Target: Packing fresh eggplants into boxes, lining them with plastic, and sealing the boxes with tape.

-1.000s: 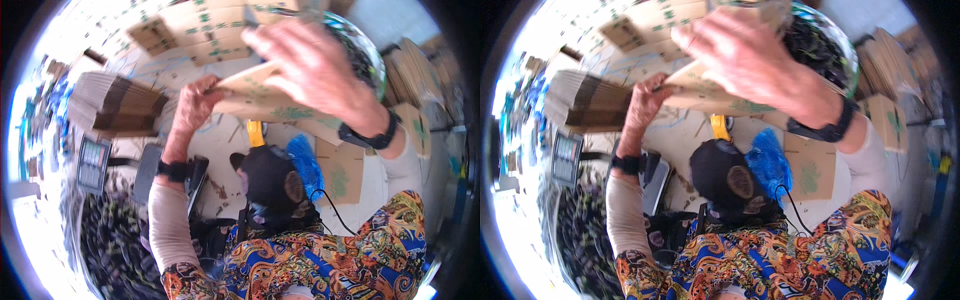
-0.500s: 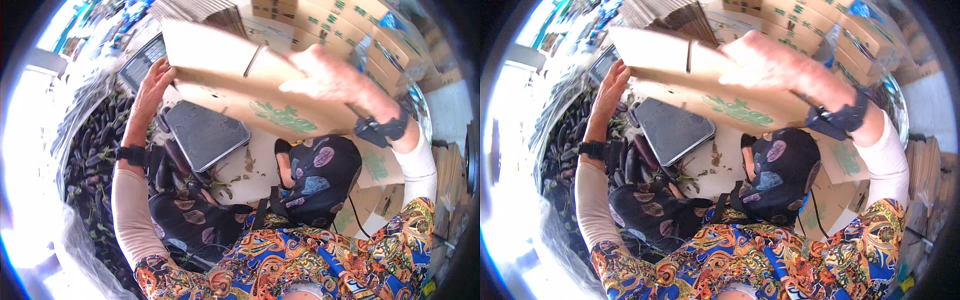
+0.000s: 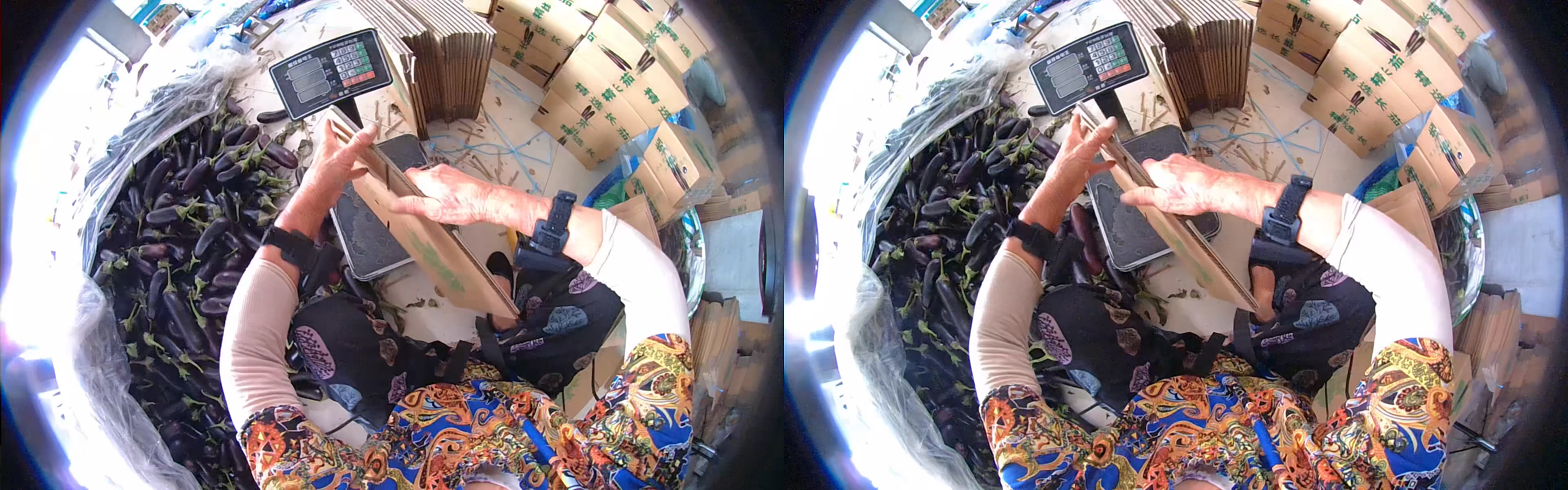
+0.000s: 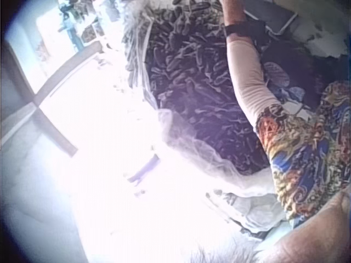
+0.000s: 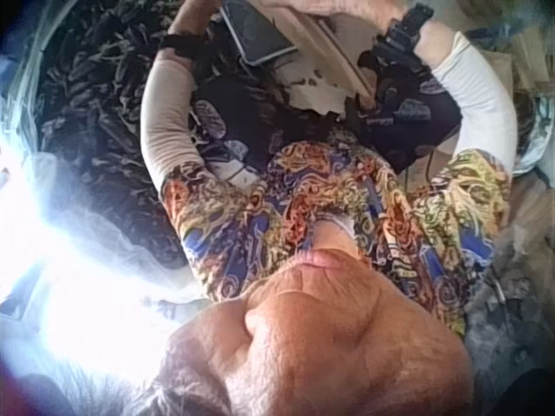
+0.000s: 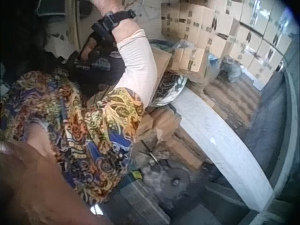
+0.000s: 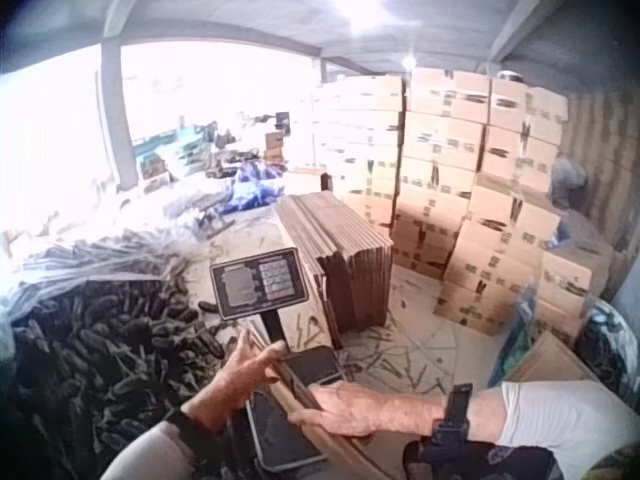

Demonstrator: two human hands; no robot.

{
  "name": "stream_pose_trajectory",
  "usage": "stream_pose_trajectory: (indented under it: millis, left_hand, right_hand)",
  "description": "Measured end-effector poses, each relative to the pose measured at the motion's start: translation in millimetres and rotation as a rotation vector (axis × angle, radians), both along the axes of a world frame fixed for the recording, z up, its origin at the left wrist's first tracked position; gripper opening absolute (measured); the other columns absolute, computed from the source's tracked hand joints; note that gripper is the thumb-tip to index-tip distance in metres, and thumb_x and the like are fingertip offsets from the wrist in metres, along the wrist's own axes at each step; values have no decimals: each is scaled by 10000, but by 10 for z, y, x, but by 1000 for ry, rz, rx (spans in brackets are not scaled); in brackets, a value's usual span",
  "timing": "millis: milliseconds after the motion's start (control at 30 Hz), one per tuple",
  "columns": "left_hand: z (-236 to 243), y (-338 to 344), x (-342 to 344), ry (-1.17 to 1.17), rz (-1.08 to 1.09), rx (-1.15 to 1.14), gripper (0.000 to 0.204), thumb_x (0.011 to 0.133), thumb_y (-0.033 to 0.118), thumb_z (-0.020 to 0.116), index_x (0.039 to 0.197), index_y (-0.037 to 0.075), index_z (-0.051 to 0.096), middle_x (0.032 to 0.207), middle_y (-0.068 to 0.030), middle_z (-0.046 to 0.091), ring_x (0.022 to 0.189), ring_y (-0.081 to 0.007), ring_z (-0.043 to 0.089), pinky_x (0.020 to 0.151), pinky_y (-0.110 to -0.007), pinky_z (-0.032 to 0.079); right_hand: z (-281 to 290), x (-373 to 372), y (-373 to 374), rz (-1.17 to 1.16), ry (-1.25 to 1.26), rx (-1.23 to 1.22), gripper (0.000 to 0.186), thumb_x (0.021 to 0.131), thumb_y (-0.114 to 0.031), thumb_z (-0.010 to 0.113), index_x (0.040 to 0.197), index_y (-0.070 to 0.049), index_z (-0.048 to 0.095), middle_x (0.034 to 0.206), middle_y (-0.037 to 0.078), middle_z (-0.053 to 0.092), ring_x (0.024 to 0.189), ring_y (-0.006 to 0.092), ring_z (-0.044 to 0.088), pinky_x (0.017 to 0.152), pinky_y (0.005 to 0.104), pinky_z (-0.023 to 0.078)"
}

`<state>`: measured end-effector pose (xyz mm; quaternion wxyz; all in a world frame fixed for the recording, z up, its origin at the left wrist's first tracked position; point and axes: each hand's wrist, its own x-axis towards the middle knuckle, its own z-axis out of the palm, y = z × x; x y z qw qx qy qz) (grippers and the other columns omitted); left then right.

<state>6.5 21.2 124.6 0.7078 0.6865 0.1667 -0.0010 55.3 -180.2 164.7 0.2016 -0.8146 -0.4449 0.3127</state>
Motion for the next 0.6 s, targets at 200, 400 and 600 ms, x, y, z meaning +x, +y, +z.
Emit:
stream_pose_trajectory:
  millis: [200, 400, 600]
  left_hand:
    - [-70, 45, -100, -128, -52, -131, 741, 797, 421, 712, 1348, 69, 363, 1293, -97, 485, 1179, -213, 488, 895, -420, 468]
    - [-131, 401, -390, -121, 61, 271, 384, 793, 148, 577, 1140, -17, 581, 899, -73, 659, 822, -164, 623, 655, -282, 464]
    - [242, 237, -615, -117, 13, 717, 400, 728, 72, 522, 1109, -6, 613, 893, -230, 674, 812, -268, 689, 734, -353, 522]
  right_hand:
    - [-270, 13, -237, -168, 523, 268, 881, 788, -737, 532, 1261, 6, 498, 1133, 126, 591, 1117, 223, 522, 949, 348, 397]
    - [-182, 137, -165, 88, -339, 226, 359, 906, -356, 575, 791, -16, 581, 660, 145, 578, 587, 239, 599, 596, 357, 488]
    - [-188, 576, -379, -116, -598, 195, 224, 877, -265, 611, 817, -49, 612, 680, 131, 598, 633, 264, 633, 605, 371, 504]
